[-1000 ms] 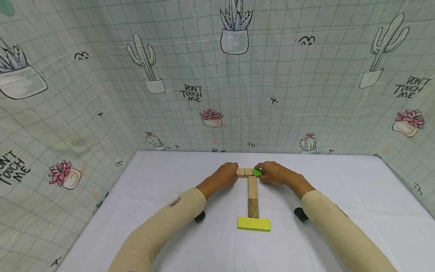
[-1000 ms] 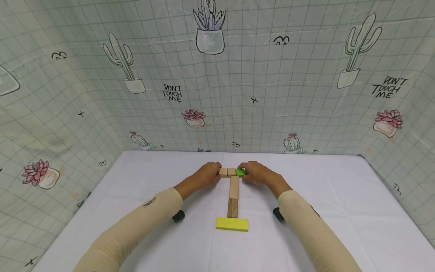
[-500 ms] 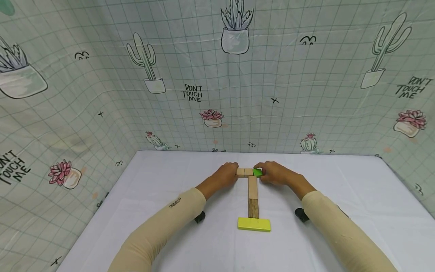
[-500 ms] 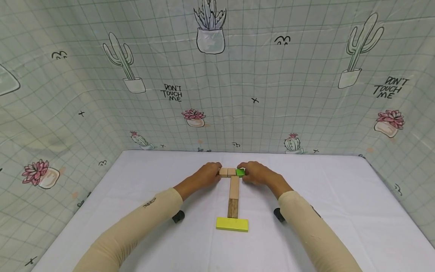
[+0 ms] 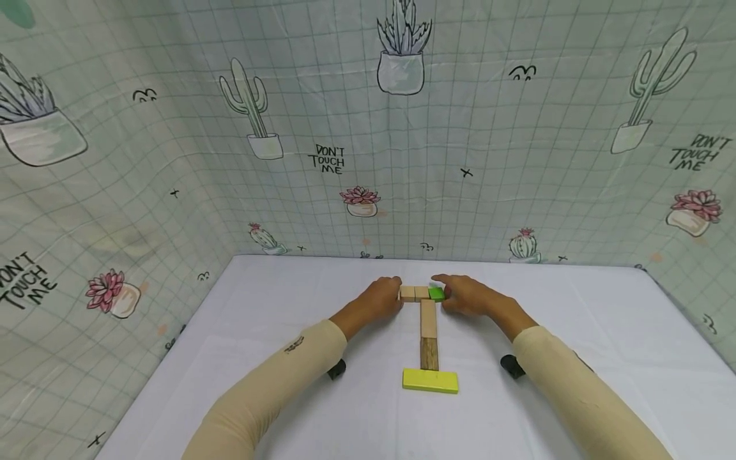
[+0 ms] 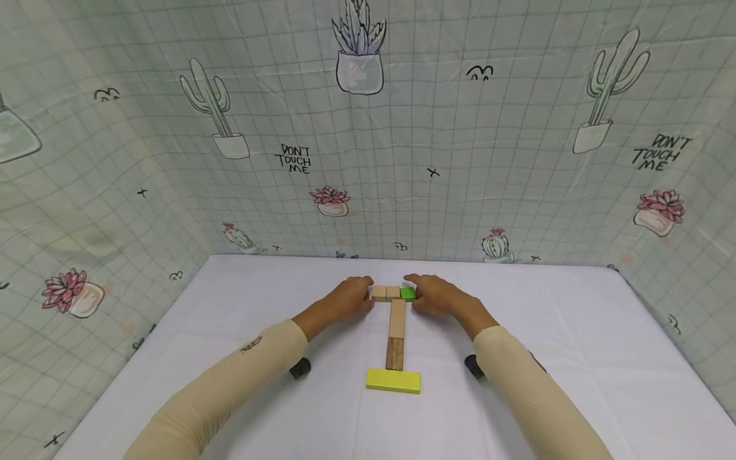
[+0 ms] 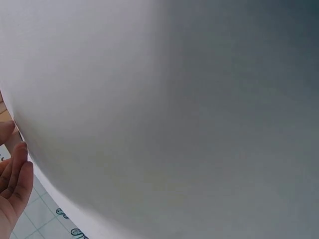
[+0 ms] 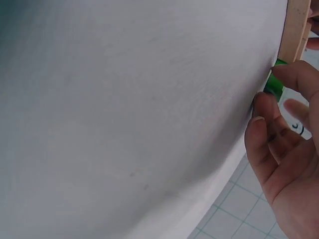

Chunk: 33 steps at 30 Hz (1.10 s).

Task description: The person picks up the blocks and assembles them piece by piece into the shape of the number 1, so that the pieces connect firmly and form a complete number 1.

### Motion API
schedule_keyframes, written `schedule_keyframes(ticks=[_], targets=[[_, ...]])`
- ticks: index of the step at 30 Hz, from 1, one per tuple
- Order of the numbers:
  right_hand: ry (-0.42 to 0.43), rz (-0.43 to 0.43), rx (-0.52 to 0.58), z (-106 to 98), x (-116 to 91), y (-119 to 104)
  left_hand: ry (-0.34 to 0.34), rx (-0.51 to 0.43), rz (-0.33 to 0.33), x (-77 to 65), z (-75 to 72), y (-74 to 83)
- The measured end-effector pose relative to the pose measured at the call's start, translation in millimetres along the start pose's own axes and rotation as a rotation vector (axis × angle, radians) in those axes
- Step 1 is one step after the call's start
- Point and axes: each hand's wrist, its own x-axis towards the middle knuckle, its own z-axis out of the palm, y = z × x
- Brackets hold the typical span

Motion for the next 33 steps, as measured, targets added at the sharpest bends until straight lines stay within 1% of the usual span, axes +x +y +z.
schedule_keyframes(ticks=[4, 9, 16, 23, 29, 33], targets=[[0.013, -0.002, -0.001, 2, -2, 4, -0.007, -0.007, -0.009, -2.5, 0.4, -2.8], [0.049, -0.043, -0.017, 3, -5, 11, -0.003, -0.009, -0.011, -6.7, 0.8, -5.9], [0.086, -0.04, -0.085, -2, -15, 16, 0.009, -0.034, 0.001, -11.4, -3.3, -9.4], [0.122, -0.036, -0.133, -6, -25, 21, 0.036, 0.011, 0.031, -17.8, -7.0, -13.6], [0.153, -0.015, -0.162, -8, -35, 25, 0.027, 0.032, 0.043, -25.8, -11.9, -16.2], [0.188, -0.016, -0.16, -10, -43, 27, 0.029, 0.057, 0.041, -31.6, -14.3, -19.7]])
